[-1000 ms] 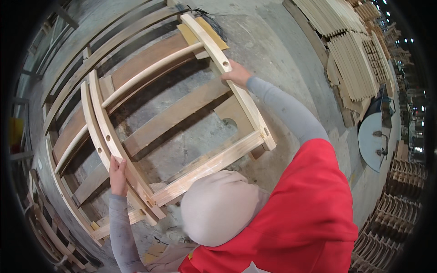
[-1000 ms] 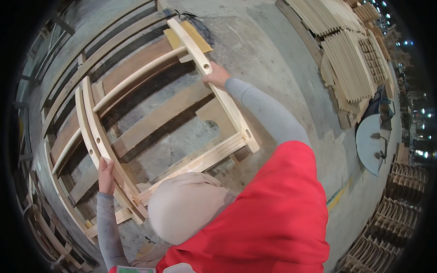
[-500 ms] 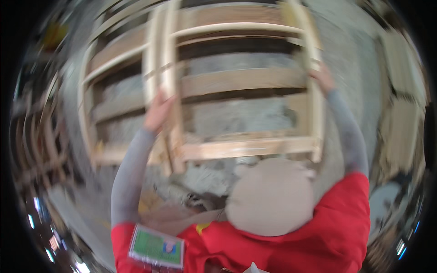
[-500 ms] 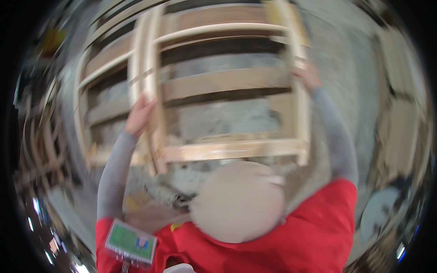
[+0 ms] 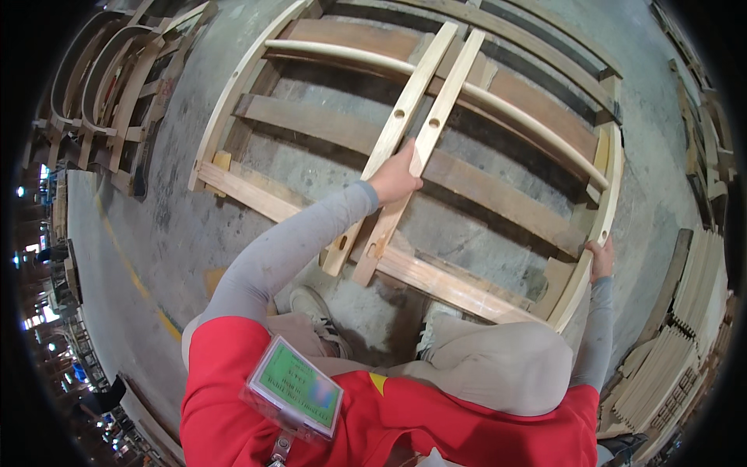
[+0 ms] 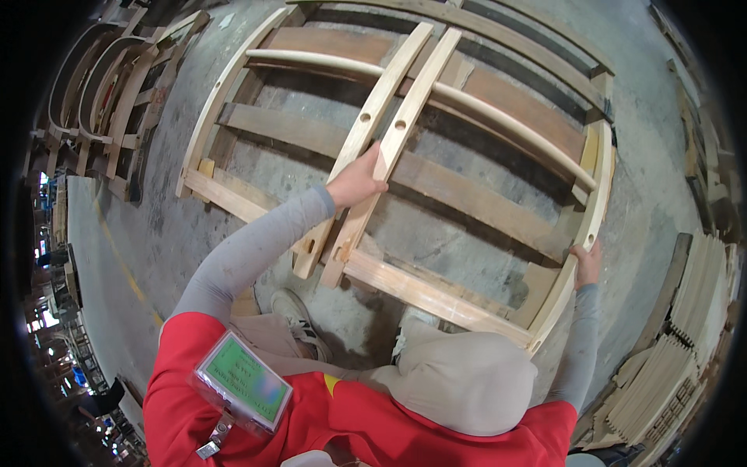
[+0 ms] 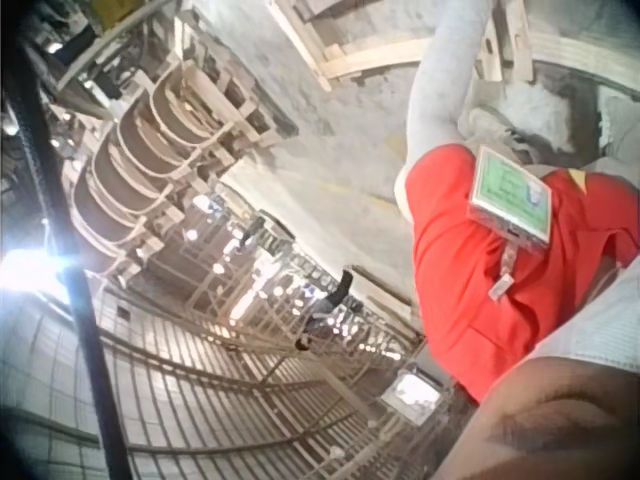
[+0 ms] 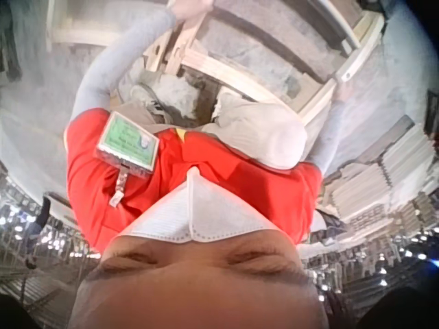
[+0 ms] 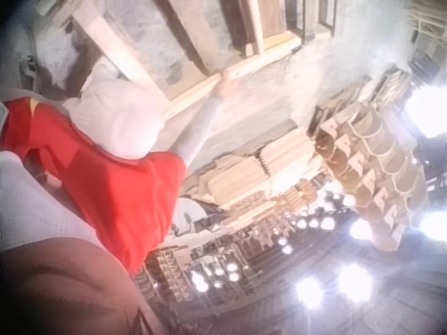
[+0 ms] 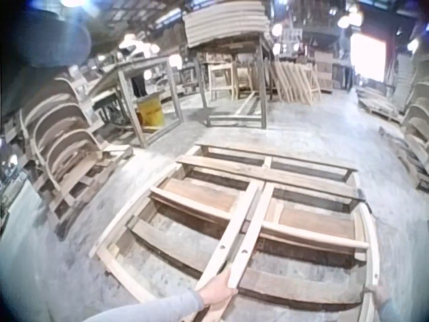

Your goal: The person picks up a wooden chair frame and places it on the floor. They then use a piece of sandpaper to sand the edges and surfaces of the chair frame, repeatedly flipping and repositioning the frame to access different areas.

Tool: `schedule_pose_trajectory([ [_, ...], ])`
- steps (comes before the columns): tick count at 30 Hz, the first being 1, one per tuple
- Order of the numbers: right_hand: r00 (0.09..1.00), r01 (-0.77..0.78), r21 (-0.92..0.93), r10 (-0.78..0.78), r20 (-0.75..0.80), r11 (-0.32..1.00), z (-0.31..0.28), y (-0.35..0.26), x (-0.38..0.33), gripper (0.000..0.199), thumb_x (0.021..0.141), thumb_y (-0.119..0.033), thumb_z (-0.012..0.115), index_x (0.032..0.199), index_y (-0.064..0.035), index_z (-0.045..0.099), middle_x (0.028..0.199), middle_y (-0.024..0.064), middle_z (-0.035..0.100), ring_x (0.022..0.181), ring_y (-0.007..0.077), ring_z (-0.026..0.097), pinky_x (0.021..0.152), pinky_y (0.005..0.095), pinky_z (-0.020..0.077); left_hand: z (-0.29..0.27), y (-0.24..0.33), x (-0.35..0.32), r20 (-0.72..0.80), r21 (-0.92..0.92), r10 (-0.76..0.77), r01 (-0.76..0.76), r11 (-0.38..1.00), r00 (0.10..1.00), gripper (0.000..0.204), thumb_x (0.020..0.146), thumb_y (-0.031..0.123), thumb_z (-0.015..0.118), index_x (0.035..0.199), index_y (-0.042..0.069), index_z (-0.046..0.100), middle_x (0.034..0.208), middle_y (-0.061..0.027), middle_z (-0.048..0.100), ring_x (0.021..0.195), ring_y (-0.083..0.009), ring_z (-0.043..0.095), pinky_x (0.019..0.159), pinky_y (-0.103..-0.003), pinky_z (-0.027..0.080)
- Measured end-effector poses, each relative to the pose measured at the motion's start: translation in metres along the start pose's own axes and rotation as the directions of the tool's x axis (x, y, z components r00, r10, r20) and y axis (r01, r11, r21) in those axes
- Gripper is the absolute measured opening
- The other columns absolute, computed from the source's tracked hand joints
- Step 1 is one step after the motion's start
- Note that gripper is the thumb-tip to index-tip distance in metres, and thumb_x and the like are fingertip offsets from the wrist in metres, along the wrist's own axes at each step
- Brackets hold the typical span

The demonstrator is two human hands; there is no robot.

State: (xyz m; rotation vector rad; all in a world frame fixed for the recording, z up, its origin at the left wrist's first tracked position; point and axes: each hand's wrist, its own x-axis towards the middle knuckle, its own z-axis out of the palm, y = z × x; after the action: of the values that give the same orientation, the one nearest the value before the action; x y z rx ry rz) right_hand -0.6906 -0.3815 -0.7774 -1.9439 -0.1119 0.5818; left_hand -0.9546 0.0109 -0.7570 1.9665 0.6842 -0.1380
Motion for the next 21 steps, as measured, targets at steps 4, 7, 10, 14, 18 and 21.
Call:
schedule_pose_trajectory([
  [4, 1.0, 0.007, -0.018, -0.007, 0.011, 1.0, -0.003, 0.0, 0.003, 0.058, 0.062, -0.006, 0.052, 0.118, -0.0007, 0.039, 0.107, 0.01, 0.05, 0.094, 0.0203, 0.048, 0.08, 0.0288, 0.0395, -0.012, 0.013, -0.006, 0.038, 0.021, 0.013, -0.013, 1.0, 0.999, 0.077, 0.073, 0.018, 0.059, 0.129, -0.009, 0.014, 0.128, -0.0259, 0.031, 0.121, -0.0289, 0.031, 0.098, -0.028, 0.026],
  [7, 0.961, 0.228, -0.261, -0.26, -0.094, 0.938, 0.005, 0.001, 0.006, 0.065, 0.068, -0.012, 0.056, 0.126, 0.0015, 0.029, 0.122, 0.0149, 0.04, 0.109, 0.0248, 0.04, 0.091, 0.0314, 0.0321, -0.038, 0.013, -0.016, 0.065, 0.081, 0.033, -0.038, 0.996, 0.997, 0.073, 0.078, 0.028, 0.057, 0.128, -0.009, 0.018, 0.128, -0.0249, 0.032, 0.12, -0.0288, 0.032, 0.098, -0.03, 0.027],
  [10, 0.827, 0.307, -0.59, -0.516, -0.223, 0.747, 0.0, -0.03, 0.026, 0.074, 0.075, -0.03, 0.061, 0.128, 0.0054, 0.022, 0.131, 0.0193, 0.029, 0.12, 0.029, 0.029, 0.099, 0.0333, 0.022, -0.077, 0.019, -0.041, 0.012, 0.232, 0.09, -0.09, 0.968, 0.996, 0.073, 0.078, 0.028, 0.057, 0.128, -0.009, 0.019, 0.128, -0.0235, 0.033, 0.12, -0.0291, 0.033, 0.098, -0.032, 0.027],
  [14, 0.738, 0.607, -0.51, -0.67, 0.078, 0.609, 0.095, -0.129, 0.051, 0.067, 0.077, -0.029, 0.06, 0.125, 0.0053, 0.029, 0.129, 0.0214, 0.032, 0.123, 0.0309, 0.025, 0.101, 0.0351, 0.0202, -0.134, -0.027, -0.117, -0.213, 0.34, -0.011, 0.084, 0.936, 0.977, 0.072, 0.078, 0.025, 0.057, 0.13, -0.005, 0.017, 0.132, -0.0224, 0.026, 0.123, -0.029, 0.027, 0.101, -0.032, 0.021],
  [18, 0.61, 0.777, -0.438, -0.711, 0.349, 0.452, 0.211, -0.183, 0.087, 0.067, 0.076, -0.033, 0.06, 0.123, 0.0053, 0.032, 0.128, 0.024, 0.032, 0.123, 0.0338, 0.025, 0.102, 0.0374, 0.0191, -0.133, -0.075, -0.168, -0.563, -0.005, -0.247, 0.296, 0.955, 0.788, 0.077, 0.075, 0.024, 0.06, 0.131, -0.004, 0.013, 0.134, -0.0206, 0.021, 0.124, -0.0307, 0.022, 0.1, -0.034, 0.023],
  [21, 0.589, 0.806, -0.438, -0.612, 0.527, 0.399, 0.305, -0.207, 0.094, 0.067, 0.077, -0.037, 0.057, 0.123, 0.0054, 0.032, 0.129, 0.0246, 0.029, 0.123, 0.0363, 0.023, 0.102, 0.038, 0.0186, -0.121, -0.097, -0.175, -0.426, -0.633, -0.6, 0.25, 0.732, 0.677, 0.072, 0.077, 0.025, 0.059, 0.13, 0.0, 0.017, 0.131, -0.018, 0.025, 0.121, -0.0321, 0.026, 0.097, -0.042, 0.027],
])
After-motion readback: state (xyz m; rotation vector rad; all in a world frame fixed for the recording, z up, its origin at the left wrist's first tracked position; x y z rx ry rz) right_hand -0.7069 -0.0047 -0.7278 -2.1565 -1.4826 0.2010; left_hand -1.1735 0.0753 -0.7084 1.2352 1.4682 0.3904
